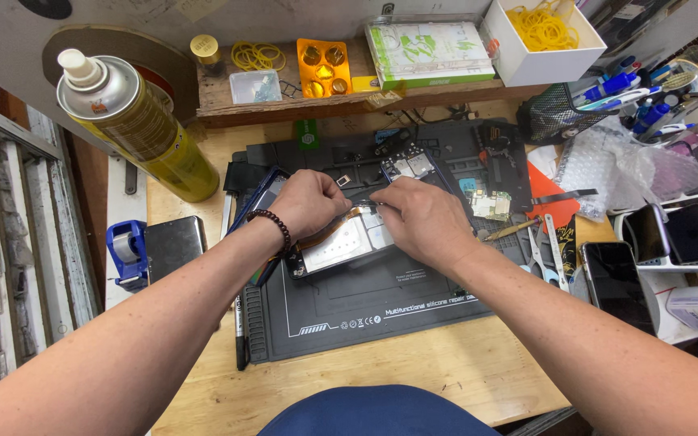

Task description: The person disassembles a smartphone at a repair workbench, prying open the back cover and lifting out the battery, then uses tweezers to remove and reposition small internal components and flex cables on the phone body.

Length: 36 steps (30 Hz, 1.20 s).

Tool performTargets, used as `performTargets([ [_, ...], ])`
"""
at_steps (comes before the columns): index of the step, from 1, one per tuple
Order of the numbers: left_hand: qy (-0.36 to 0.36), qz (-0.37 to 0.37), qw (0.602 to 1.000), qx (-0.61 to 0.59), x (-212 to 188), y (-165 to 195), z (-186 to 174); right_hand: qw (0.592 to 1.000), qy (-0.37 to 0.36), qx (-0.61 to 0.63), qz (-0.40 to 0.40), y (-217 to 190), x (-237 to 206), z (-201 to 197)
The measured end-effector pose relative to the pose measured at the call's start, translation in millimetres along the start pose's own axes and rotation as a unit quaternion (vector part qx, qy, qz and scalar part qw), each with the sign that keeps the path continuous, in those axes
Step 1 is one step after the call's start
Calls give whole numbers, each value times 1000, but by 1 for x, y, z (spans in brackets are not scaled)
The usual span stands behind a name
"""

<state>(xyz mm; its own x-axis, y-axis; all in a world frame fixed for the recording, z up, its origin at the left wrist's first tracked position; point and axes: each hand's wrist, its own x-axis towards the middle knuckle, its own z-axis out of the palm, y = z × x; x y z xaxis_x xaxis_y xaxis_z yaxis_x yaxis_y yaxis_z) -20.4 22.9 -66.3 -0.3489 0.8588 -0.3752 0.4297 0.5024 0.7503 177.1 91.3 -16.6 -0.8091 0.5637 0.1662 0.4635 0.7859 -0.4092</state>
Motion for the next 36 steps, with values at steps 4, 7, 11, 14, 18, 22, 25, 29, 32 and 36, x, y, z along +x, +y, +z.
performTargets([
  [4,-17,-25,998,-55,1,0,0,1000,-14,2,12,-1,-1,-1],
  [7,-20,-41,995,-93,1,-2,0,1000,-11,1,18,-3,0,-1],
  [11,-12,-35,995,-93,1,-2,1,998,18,24,48,-5,3,1],
  [14,-4,-24,998,-66,0,-2,2,991,18,66,111,-4,12,6],
  [18,17,-9,999,-35,-2,-1,2,954,-51,174,240,3,31,11],
  [22,7,-35,996,-83,-5,2,0,898,-119,288,310,7,48,23],
  [25,6,-49,994,-93,-6,1,-3,902,-132,277,305,8,53,32],
  [29,0,-42,993,-114,-6,1,-2,919,-125,248,280,10,51,33],
  [32,-5,-57,993,-107,-5,-2,-2,931,-122,216,268,7,49,33],
  [36,-21,-51,990,-129,0,-4,-3,943,-108,194,248,3,47,30],
])
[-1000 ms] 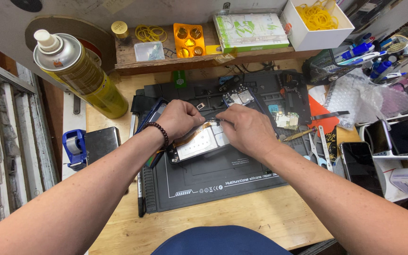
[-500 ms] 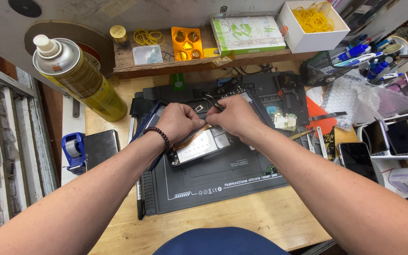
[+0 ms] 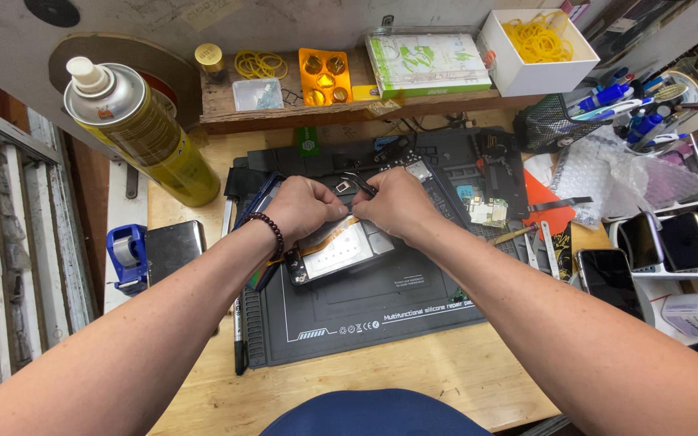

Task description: The person disassembles a smartphone at a repair workbench, prying open the back cover and lifting out the battery, then uses tweezers to remove and reposition small internal components and flex cables on the phone body.

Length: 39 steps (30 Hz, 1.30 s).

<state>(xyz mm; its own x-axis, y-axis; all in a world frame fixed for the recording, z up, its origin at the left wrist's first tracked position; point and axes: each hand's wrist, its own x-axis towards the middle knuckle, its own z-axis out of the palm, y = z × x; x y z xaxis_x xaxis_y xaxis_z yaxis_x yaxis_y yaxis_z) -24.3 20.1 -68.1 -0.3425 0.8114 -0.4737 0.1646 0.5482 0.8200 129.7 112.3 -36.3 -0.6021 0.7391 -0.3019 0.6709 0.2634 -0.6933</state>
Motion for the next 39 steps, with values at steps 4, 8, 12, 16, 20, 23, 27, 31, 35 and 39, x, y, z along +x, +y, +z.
performTargets([
  [4,-7,-23,1000,-2,2,-2,-2,1000,-1,-6,8,-3,-3,-1],
  [8,-3,-11,1000,12,2,-1,-1,1000,0,-5,17,-5,-6,-2],
  [12,2,-6,1000,7,1,1,0,1000,3,-3,13,-7,-7,-2],
  [16,-5,-19,1000,17,1,3,0,1000,1,5,25,-9,-9,-4],
  [20,-14,-34,999,-1,1,3,-2,1000,2,-12,16,-12,-12,-5],
  [23,-25,-38,999,-16,2,3,-3,1000,7,-14,24,-13,-12,-5],
  [27,-18,-35,999,-5,1,4,-4,1000,7,-15,26,-12,-10,-3],
  [31,-20,-51,998,-6,0,5,-4,1000,5,-11,26,-10,-8,-2],
  [35,-18,-53,998,-8,1,7,-2,999,2,-3,34,-9,-7,-2],
  [39,-8,-53,999,-4,2,8,0,1000,6,3,20,-9,-8,-2],
])
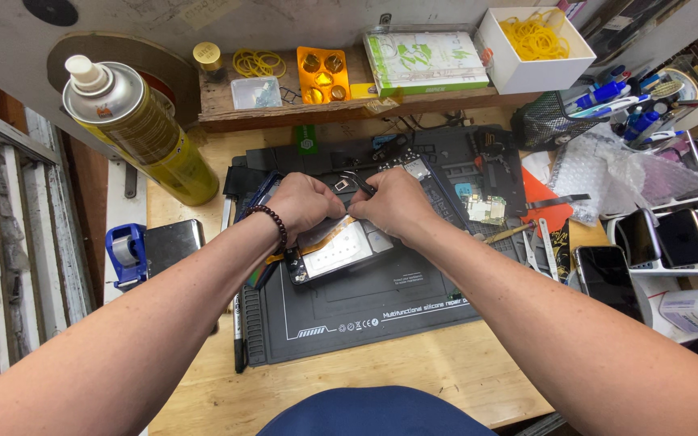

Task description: The person disassembles a smartphone at a repair workbench, prying open the back cover and lifting out the battery, then uses tweezers to remove and reposition small internal components and flex cables on the phone body.

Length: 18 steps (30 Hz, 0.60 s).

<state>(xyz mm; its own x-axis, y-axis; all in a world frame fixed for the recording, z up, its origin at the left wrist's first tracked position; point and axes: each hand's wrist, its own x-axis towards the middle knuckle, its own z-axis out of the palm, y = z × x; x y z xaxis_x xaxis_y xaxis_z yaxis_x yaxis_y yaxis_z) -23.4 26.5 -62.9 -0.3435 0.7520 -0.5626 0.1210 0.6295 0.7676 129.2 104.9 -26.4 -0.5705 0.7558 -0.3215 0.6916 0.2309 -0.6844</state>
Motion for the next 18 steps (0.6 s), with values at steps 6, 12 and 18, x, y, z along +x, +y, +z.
performTargets([
  [6,-9,-7,1000,-9,-1,-3,-2,1000,4,-8,-2,-2,-3,-2],
  [12,-3,-9,1000,-16,0,-5,-1,1000,-1,6,26,-5,-5,-1],
  [18,9,19,999,-24,3,-9,2,1000,8,2,22,-3,-6,1],
])
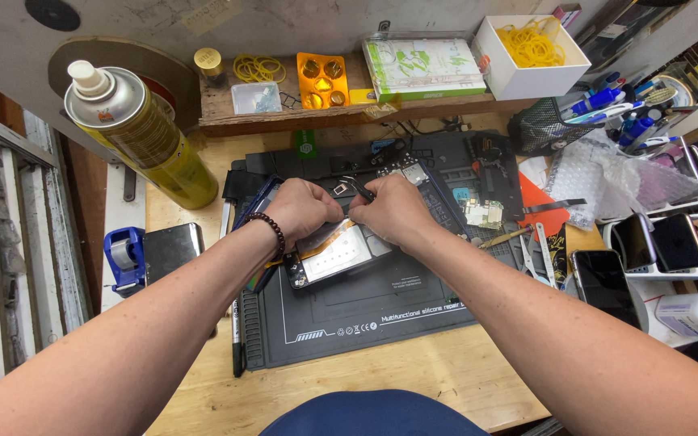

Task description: The person disassembles a smartphone at a repair workbench, prying open the back cover and lifting out the battery, then uses tweezers to remove and reposition small internal components and flex cables on the phone body.

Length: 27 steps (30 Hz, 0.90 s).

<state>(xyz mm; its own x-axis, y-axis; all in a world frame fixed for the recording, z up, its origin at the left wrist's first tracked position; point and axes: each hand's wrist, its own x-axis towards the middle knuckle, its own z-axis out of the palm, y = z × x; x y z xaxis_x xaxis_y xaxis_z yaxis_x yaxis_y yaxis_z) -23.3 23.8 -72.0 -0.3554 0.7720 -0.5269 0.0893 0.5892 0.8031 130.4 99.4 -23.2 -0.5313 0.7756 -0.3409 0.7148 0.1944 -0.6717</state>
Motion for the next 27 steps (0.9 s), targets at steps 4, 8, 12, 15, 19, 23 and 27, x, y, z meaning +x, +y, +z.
performTargets([
  [4,1,11,1000,26,2,-3,0,1000,7,-5,-26,1,1,1],
  [8,-22,15,1000,9,3,-5,-4,999,-2,-38,-3,-1,3,1],
  [12,-46,17,999,7,2,-6,-7,995,20,-94,-18,-3,5,3],
  [15,-41,13,999,14,1,-5,-7,993,26,-104,-43,-3,4,4],
  [19,-46,2,999,19,0,-3,-8,994,17,-101,-25,-3,5,4],
  [23,-43,2,999,17,-4,0,-6,999,-9,-48,-16,2,4,-1],
  [27,-30,7,999,9,-8,4,-6,1000,-11,-16,-15,5,7,0],
])
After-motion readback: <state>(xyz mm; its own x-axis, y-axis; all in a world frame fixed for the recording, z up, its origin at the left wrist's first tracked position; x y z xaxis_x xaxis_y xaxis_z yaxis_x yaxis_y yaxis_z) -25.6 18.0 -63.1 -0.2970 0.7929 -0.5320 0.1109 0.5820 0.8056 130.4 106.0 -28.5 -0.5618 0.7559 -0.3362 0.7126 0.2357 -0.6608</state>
